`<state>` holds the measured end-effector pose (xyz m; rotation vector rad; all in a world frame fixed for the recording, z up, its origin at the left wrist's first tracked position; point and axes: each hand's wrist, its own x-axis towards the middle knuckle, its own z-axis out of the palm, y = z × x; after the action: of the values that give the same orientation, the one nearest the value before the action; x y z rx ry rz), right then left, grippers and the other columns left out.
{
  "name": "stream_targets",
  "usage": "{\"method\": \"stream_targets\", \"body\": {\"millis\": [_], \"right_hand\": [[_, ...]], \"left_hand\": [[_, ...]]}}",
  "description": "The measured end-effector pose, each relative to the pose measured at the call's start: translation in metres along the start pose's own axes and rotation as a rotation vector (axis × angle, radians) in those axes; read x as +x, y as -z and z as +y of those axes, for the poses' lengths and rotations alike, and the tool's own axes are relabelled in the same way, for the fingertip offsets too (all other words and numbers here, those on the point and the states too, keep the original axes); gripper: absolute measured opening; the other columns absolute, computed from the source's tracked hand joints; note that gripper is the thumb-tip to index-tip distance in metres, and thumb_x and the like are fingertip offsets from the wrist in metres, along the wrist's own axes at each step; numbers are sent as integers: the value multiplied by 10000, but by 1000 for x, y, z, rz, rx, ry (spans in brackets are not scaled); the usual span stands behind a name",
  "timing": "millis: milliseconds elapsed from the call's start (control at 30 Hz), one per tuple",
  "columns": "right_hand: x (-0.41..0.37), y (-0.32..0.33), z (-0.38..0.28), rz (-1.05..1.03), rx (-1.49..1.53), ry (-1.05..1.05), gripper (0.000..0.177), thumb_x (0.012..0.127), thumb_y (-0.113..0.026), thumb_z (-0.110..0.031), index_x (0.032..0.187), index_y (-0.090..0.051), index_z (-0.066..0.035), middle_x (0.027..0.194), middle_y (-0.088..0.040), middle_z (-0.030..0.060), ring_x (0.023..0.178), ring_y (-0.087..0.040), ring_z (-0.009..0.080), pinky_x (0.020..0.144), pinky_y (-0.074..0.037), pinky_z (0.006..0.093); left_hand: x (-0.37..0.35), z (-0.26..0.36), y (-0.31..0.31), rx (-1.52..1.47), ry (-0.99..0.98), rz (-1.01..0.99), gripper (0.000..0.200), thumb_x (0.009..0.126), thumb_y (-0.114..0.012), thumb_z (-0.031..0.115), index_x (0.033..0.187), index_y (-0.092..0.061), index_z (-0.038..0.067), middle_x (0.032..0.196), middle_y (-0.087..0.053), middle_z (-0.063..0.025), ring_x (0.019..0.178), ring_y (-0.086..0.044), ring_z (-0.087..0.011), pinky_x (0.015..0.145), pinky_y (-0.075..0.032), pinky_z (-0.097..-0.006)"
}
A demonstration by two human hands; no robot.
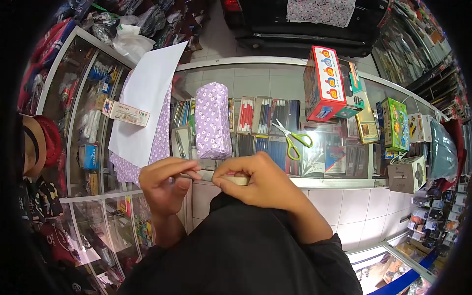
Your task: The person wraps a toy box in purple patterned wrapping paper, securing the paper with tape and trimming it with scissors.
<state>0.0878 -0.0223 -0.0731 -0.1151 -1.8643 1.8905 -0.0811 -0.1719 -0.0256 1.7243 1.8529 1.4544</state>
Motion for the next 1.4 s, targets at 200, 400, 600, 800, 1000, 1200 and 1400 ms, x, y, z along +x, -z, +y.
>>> {"method": "stream_targets", "body": {"millis": [200, 400, 600, 800, 1000, 1200, 1400], "right_hand": [[-3, 1, -27, 62, -426, -137, 108, 893, -730, -164, 964, -750, -84, 709, -701, 110, 539, -659, 262, 534, -502, 326], [-3, 3, -29, 113, -474, -110, 161, 885, -742, -192, 1018, -735, -103, 669, -683, 105, 577, -676, 307, 526, -500, 368], [-3, 7, -37, 37, -501, -252, 383, 903, -700, -158, 1272, -599, -130, 614, -644, 128, 555, -650, 345, 540, -478, 437], [9, 21, -29, 34, -568, -118, 344, 874, -770, -280, 1180, -718, -132, 577, -632, 126, 529, -637, 332, 521, -471, 408], [19, 12, -30, 180, -684, -138, 197, 854, -793, -315, 855, -811, -118, 591, -662, 91, 523, -652, 291, 505, -480, 377], [27, 11, -25, 176, -888, -100, 179, 831, -798, -324, 815, -809, -146, 605, -683, 60, 531, -662, 268, 503, -489, 378], [33, 1, -21, 143, -1067, -80, 153, 820, -786, -317, 802, -790, -165, 606, -675, 66, 538, -657, 287, 510, -492, 409]], "left_hand": [[-3, 10, -29, -176, 425, 9, 165, 849, -834, 85, 982, -792, -3, 878, -759, -87, 661, -642, -44, 496, -404, -176], [-6, 3, -35, -215, 492, 85, 77, 863, -808, 32, 898, -784, -32, 820, -749, -91, 647, -608, -42, 537, -432, -179], [-9, -15, -28, -289, 571, 127, 112, 889, -786, 37, 863, -758, -68, 785, -738, -117, 660, -651, -85, 551, -467, -194], [-2, -38, -13, -444, 696, 106, 152, 937, -761, 117, 928, -748, -34, 773, -735, -86, 603, -616, -60, 467, -388, -186], [-2, -39, -12, -513, 824, 11, 154, 955, -735, 93, 963, -749, -61, 824, -743, -100, 743, -687, -114, 664, -541, -225], [-4, -40, -18, -574, 811, 13, 161, 958, -718, 67, 1009, -750, -82, 850, -754, -112, 746, -698, -117, 655, -547, -223], [-9, -46, -24, -448, 761, 231, 110, 859, -800, 33, 853, -769, -73, 726, -729, -108, 611, -650, -96, 541, -488, -209]]}}
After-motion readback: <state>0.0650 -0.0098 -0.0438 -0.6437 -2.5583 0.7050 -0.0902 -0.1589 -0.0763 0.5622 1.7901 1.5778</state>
